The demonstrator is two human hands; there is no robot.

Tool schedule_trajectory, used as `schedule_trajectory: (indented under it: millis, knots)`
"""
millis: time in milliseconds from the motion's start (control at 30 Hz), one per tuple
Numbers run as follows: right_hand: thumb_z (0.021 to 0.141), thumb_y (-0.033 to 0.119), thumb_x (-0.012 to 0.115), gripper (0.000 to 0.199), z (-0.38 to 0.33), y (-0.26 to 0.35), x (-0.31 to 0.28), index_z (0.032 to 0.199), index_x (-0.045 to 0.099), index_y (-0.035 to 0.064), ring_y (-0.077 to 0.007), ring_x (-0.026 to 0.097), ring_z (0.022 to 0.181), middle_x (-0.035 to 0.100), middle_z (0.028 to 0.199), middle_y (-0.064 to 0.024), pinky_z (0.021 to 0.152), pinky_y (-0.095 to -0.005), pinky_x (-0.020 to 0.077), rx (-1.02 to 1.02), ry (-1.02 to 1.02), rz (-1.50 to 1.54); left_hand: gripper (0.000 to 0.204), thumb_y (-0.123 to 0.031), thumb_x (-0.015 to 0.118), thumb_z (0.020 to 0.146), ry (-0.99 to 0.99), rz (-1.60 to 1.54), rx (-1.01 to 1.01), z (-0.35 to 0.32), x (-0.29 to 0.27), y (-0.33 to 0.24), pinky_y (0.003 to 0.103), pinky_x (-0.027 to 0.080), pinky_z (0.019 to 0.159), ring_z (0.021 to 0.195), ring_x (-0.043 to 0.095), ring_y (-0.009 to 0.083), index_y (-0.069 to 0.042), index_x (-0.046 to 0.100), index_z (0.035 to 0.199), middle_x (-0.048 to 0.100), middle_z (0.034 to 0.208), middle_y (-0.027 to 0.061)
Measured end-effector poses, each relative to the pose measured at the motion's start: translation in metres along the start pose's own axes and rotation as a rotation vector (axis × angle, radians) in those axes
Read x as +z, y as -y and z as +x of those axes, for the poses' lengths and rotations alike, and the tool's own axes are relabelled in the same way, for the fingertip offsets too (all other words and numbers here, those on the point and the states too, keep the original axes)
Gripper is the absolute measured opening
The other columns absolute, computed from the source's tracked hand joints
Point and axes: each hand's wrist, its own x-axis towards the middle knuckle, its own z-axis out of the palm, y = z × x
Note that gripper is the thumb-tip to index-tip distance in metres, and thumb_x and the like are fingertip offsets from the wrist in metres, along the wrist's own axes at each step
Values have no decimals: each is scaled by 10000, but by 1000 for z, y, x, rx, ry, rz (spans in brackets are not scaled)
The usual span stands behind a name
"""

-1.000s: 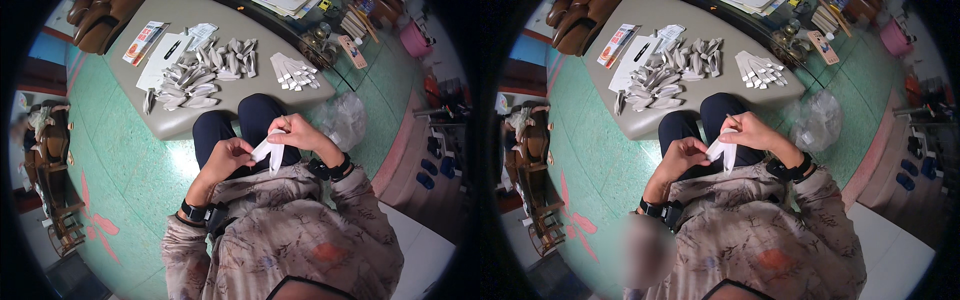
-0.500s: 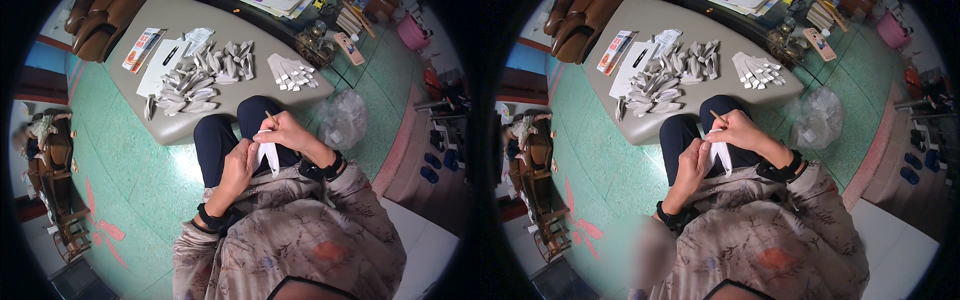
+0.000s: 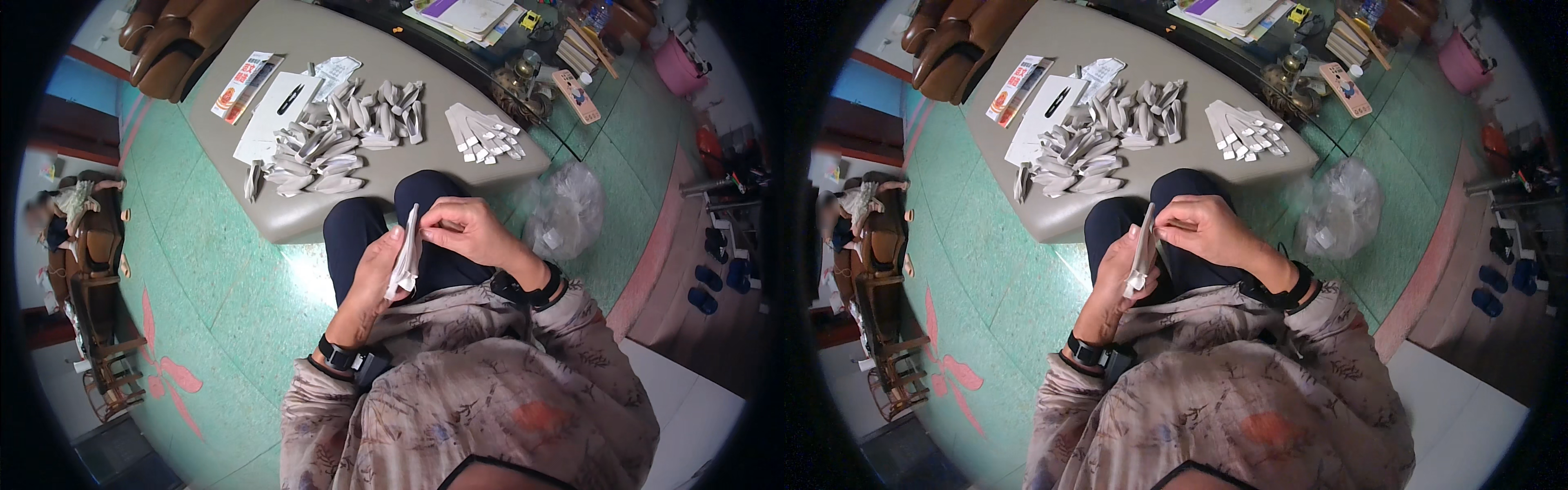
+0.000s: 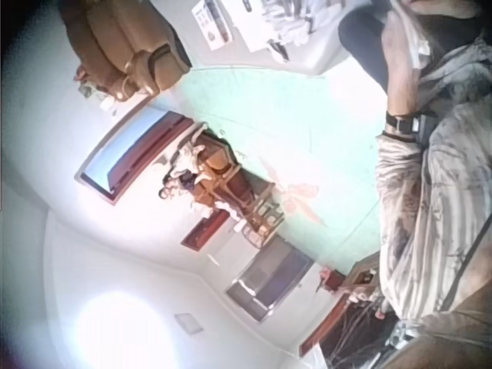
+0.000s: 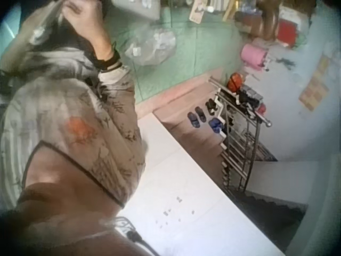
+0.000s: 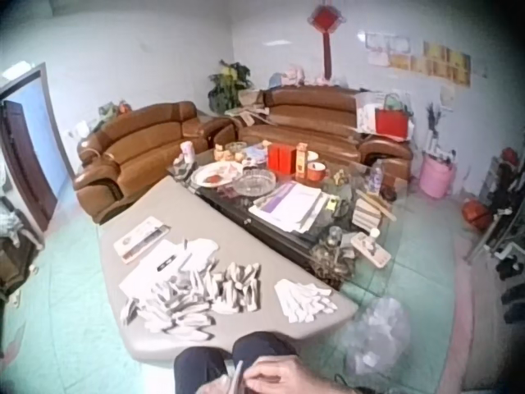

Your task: The person folds white paper pieces and uses a wooden stick to press or shape them. The person repeatedly handles individual pieces, folding and shaping them one at a time while seated at a table with many similar parts.

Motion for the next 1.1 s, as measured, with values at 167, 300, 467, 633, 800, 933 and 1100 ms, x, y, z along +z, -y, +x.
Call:
schedule_trajectory:
  millis: [167, 300, 467, 633, 800, 933, 1100]
  knots:
    - [851, 8, 631, 71, -6, -13, 9, 898, 585, -20, -20, 521, 733, 589, 796, 20, 630, -192, 448, 210, -116, 438, 196, -102, 597, 887, -128, 1, 120, 1, 18, -3, 227, 514, 640, 724, 613, 100, -26, 569, 1066, 638, 880, 44]
    - [841, 44, 639, 98, -20, -21, 19, 874, 573, -20, -17, 504, 707, 572, 746, 18, 599, -201, 438, 228, -135, 247, 94, -60, 599, 875, -173, -89, 175, 6, 16, 1, 267, 522, 723, 785, 630, 139, -30, 587, 963, 642, 919, 70]
    - [846, 55, 636, 85, -12, -20, 9, 873, 581, -4, -23, 482, 668, 546, 730, 34, 562, -193, 398, 311, -66, 437, 61, -25, 637, 845, -340, 115, 315, 4, 10, 4, 213, 485, 661, 703, 602, 90, -33, 576, 847, 640, 811, 42]
    - [793, 37, 680, 262, -5, -7, 22, 1007, 528, 37, -74, 545, 641, 538, 778, -35, 542, -251, 462, 123, -138, -4, 85, -22, 656, 827, -482, 596, 408, 5, 4, 1, 193, 444, 617, 680, 571, 58, -46, 575, 839, 635, 792, 10]
    - [719, 5, 649, 350, -7, -7, 5, 1058, 584, 63, -208, 575, 553, 541, 833, -80, 480, -309, 479, -512, 58, -624, 214, -5, 600, 823, -116, -75, -127, -6, -11, -24, 277, 552, 728, 754, 668, 168, 36, 596, 1033, 665, 908, 109]
    - [691, 1, 623, 305, -5, -3, 1, 990, 628, 64, -219, 568, 528, 550, 909, -76, 454, -313, 472, -585, 76, -693, 198, -8, 610, 823, -110, -71, -61, -9, -2, -21, 250, 524, 744, 822, 650, 149, 11, 607, 1020, 661, 943, 75]
    - [788, -3, 590, 92, -10, -6, 15, 879, 593, -7, -50, 520, 601, 571, 749, -19, 520, -231, 413, 381, 82, 329, 79, 32, 626, 838, -227, 704, 296, -8, 5, -12, 203, 492, 628, 746, 593, 70, 3, 596, 905, 638, 794, 34]
